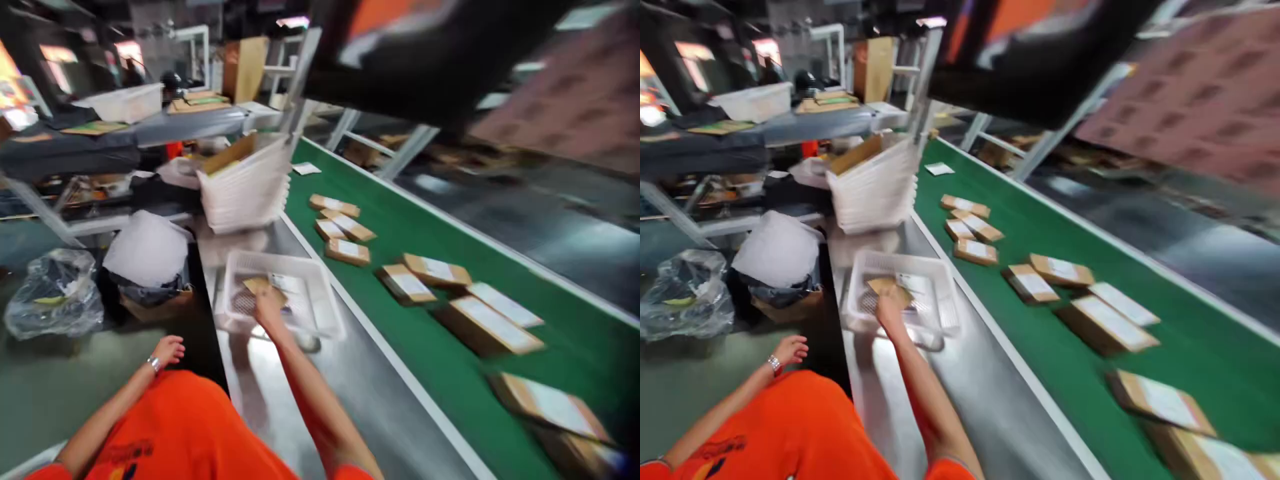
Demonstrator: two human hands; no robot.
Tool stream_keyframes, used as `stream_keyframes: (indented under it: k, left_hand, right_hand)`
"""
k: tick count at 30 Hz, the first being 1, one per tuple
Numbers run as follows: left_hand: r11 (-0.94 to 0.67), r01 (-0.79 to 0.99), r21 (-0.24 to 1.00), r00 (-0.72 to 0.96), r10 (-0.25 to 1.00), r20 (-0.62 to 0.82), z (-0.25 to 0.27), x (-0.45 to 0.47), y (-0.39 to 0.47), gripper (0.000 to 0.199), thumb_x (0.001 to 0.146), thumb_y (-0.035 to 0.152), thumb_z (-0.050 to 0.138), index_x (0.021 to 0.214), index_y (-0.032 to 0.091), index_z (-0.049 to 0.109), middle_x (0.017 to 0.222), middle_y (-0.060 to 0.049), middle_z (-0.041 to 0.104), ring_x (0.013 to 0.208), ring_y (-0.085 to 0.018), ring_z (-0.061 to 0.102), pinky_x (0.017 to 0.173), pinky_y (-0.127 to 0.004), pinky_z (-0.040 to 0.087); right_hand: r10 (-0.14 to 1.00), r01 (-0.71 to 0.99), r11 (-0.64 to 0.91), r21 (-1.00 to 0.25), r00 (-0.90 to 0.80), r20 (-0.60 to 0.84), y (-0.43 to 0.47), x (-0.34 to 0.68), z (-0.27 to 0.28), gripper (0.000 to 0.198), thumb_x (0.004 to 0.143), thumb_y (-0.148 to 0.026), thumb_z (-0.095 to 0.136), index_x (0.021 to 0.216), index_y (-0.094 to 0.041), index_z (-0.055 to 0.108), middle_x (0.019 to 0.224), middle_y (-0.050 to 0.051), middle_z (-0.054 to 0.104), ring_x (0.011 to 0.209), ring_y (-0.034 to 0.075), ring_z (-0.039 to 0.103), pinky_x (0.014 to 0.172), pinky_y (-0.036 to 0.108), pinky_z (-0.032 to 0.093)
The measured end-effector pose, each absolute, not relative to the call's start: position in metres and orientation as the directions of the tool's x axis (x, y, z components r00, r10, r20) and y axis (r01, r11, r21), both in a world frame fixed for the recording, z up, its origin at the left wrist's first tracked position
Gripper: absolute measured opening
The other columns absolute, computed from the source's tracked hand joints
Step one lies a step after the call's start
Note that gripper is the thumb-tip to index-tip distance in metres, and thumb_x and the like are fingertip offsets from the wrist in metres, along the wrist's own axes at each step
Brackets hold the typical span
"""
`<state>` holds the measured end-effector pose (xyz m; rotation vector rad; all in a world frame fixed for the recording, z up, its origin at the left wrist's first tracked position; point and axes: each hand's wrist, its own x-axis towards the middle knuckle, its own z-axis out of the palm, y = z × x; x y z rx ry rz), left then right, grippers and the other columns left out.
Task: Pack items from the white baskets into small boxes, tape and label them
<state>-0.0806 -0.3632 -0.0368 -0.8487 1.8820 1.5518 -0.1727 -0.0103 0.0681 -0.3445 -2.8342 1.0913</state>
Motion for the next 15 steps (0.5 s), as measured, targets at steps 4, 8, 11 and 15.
stream_keyframes:
  k: [4,8,11,15]
  left_hand:
    - [0.226,-0.747,0.625,-0.655,-0.089,-0.751,-0.023,-0.086,-0.366,0.038,0.083,0.03,0.09,0.116,0.017,0.077,0.102,-0.011,0.084,0.087,-0.02,0.08,0.073,-0.025,0.058]
    - [0.294,-0.719,0.63,-0.672,-0.062,-0.738,-0.014,-0.089,-0.359,0.034,0.087,0.023,0.085,0.12,0.015,0.078,0.108,-0.013,0.086,0.091,-0.021,0.082,0.075,-0.026,0.059]
    - [0.323,-0.682,0.656,-0.699,-0.022,-0.715,-0.007,-0.103,-0.343,0.041,0.089,0.025,0.086,0.127,0.014,0.077,0.116,-0.016,0.086,0.099,-0.024,0.083,0.079,-0.028,0.061]
    - [0.321,-0.64,0.699,-0.72,0.07,-0.691,-0.001,-0.137,-0.308,0.06,0.091,0.028,0.088,0.146,0.016,0.069,0.126,-0.018,0.083,0.107,-0.026,0.083,0.086,-0.031,0.064]
  right_hand:
    - [0.147,0.177,0.74,-0.649,-0.984,-0.1,-0.025,-0.157,0.032,0.05,0.084,-0.001,0.066,0.129,-0.011,0.084,0.157,0.021,0.075,0.129,0.029,0.078,0.111,0.032,0.056]
    - [0.14,0.101,0.678,-0.728,-0.99,-0.007,-0.033,-0.125,0.013,0.06,0.082,-0.006,0.062,0.135,-0.02,0.087,0.149,0.01,0.082,0.13,0.028,0.08,0.114,0.036,0.061]
    - [0.292,0.012,0.519,-0.855,-0.942,0.164,-0.028,-0.095,0.003,0.056,0.081,-0.013,0.057,0.124,-0.023,0.091,0.132,0.008,0.089,0.124,0.027,0.082,0.116,0.041,0.063]
    - [0.694,0.035,0.323,-0.946,-0.688,0.211,-0.012,-0.051,-0.006,0.049,0.08,-0.029,0.055,0.113,-0.02,0.09,0.116,0.012,0.09,0.114,0.03,0.083,0.111,0.045,0.065]
